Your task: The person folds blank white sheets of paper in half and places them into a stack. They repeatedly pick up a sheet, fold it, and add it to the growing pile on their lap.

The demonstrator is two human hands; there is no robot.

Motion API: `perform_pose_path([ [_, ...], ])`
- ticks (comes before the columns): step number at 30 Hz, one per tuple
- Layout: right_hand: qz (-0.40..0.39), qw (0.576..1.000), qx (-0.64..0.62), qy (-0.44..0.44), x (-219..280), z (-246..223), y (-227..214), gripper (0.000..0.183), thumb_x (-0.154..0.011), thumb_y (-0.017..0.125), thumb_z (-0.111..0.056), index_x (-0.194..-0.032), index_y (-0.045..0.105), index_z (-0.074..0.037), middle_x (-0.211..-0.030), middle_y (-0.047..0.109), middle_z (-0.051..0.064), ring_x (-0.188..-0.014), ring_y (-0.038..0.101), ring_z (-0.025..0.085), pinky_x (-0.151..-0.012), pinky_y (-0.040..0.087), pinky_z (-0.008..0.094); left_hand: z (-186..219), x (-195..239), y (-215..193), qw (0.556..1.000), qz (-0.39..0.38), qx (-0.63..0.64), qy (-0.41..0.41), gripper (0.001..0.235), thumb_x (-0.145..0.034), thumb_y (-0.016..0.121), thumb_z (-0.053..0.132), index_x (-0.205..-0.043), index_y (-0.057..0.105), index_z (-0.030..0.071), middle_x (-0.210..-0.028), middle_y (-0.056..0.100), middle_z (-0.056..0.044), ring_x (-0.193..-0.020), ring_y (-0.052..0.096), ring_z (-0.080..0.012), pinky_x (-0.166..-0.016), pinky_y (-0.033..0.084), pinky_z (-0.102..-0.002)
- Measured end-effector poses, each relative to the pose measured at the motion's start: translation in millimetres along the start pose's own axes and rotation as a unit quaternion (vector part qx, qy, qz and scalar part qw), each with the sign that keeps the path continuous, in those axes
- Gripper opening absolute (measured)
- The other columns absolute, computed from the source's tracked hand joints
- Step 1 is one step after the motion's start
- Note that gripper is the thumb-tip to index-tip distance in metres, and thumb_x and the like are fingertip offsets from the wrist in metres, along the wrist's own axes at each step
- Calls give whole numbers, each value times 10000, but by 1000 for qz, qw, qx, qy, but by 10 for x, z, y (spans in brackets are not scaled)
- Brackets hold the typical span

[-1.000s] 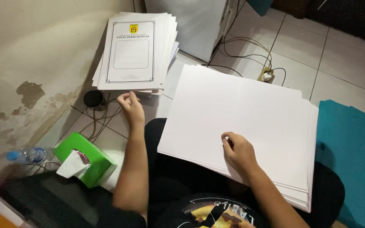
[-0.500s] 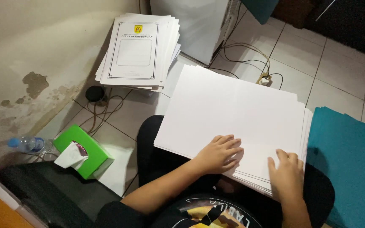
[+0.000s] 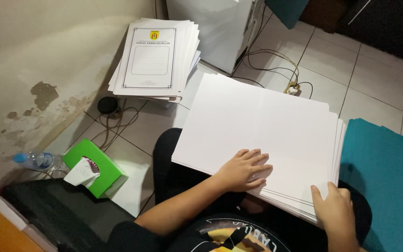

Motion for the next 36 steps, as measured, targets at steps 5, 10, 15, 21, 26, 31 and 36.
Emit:
perform_pose_path([
  [5,-36,998,45,16,11,-23,-31,675,-982,468,-573,-1305,661,-12,-1207,657,310,-1153,632,483,-989,493,548,19,8,-44,1000,16,-9,7,505,-982,537,454,-1399,607,179,-1516,535,-132,-1430,460,-356,-1139,339,-520],
  [10,-55,998,8,14,-69,95,22,694,-967,487,-565,-1415,622,-53,-1325,662,293,-1254,607,450,-1080,448,479,27,12,-71,999,34,-11,13,491,-979,547,445,-1381,618,171,-1499,551,-128,-1413,478,-347,-1133,343,-499],
  [15,-63,993,89,38,281,-94,-195,677,-1014,388,-603,-1258,682,-44,-1256,681,228,-1186,657,422,-963,516,543,4,14,-71,999,30,9,3,501,-976,542,453,-1356,627,138,-1490,560,-143,-1418,474,-345,-1128,340,-495],
  [21,-54,994,93,1,288,-52,-81,672,-936,504,-621,-1200,676,-27,-1181,692,271,-1129,663,475,-985,502,553,-48,27,5,999,44,15,-4,516,-1020,469,475,-1370,628,130,-1497,563,-138,-1432,466,-342,-1153,324,-502],
  [26,-72,995,32,60,265,32,-77,756,-950,492,-592,-1443,558,-24,-1381,626,270,-1273,602,438,-1042,472,536,-33,28,-29,999,47,18,-3,510,-1020,475,470,-1359,627,120,-1491,567,-147,-1432,470,-340,-1143,338,-502],
  [31,-29,998,29,47,232,82,7,711,-980,500,-573,-1330,645,27,-1322,661,275,-1241,622,435,-1036,472,533,-69,31,-12,998,38,41,-12,499,-1026,465,440,-1354,625,99,-1497,559,-162,-1446,455,-343,-1156,332,-505],
  [36,-34,995,45,80,202,34,-43,670,-1001,506,-561,-1216,635,61,-1258,679,291,-1132,674,483,-912,533,582,-36,34,-94,996,82,29,2,434,-1001,547,393,-1316,632,107,-1454,592,-147,-1390,506,-346,-1128,364,-490],
])
Point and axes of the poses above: each hand's wrist, its own x-axis away from the middle knuckle, its own y-axis out of the palm, z = x × y, the point moved 9 cm from there along -x, towards the middle knuckle
